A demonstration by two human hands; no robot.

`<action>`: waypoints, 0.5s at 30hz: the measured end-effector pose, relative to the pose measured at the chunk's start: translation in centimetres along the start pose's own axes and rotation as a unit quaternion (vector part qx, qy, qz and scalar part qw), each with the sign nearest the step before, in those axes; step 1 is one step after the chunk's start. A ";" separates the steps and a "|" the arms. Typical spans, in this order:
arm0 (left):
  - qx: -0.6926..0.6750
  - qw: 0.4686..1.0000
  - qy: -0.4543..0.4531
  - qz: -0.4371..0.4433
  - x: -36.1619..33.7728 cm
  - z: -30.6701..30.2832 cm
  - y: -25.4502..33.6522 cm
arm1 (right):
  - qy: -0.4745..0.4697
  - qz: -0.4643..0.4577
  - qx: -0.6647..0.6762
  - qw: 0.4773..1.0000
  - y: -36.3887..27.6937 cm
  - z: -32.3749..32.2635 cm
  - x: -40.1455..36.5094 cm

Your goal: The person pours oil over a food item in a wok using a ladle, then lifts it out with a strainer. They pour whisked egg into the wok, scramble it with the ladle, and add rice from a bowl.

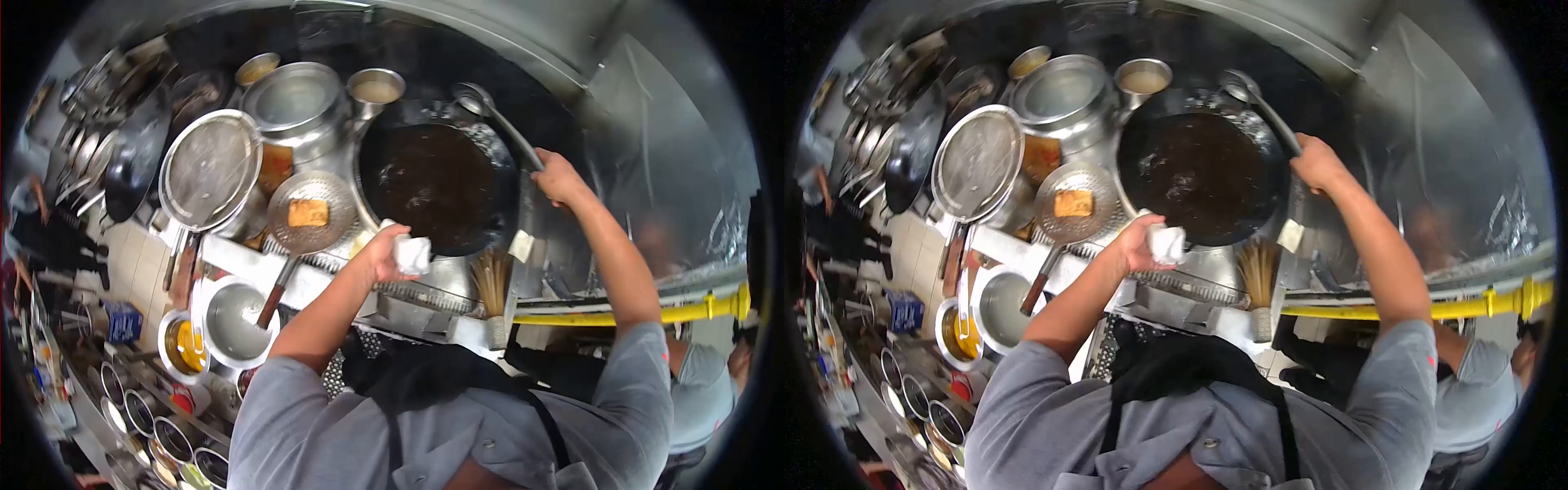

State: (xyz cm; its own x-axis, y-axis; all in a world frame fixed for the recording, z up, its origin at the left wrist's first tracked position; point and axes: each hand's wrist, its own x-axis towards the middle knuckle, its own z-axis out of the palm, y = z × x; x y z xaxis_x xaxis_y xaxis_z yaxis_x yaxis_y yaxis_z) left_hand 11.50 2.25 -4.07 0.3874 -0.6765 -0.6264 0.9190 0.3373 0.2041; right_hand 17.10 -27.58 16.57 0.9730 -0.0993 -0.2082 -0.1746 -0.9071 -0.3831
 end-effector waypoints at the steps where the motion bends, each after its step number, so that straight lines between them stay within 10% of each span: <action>1: 0.017 0.999 -0.047 -0.013 0.2 -1.3 0.4 | -0.021 -0.008 -0.003 1.000 -0.1 0.0 0.5; 15: -0.028 0.985 -0.013 0.171 6.4 0.4 -7.9 | -0.141 0.006 -0.225 0.964 -12.0 -5.3 0.8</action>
State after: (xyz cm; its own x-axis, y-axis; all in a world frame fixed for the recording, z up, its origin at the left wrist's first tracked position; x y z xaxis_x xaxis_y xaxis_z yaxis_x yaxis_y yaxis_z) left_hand 6.78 -5.01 -9.37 0.6759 -0.5337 -0.5083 0.7293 0.5836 0.3571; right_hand 20.80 -18.98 25.75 0.8803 -0.0526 -0.4715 -0.0403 -0.9985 0.0361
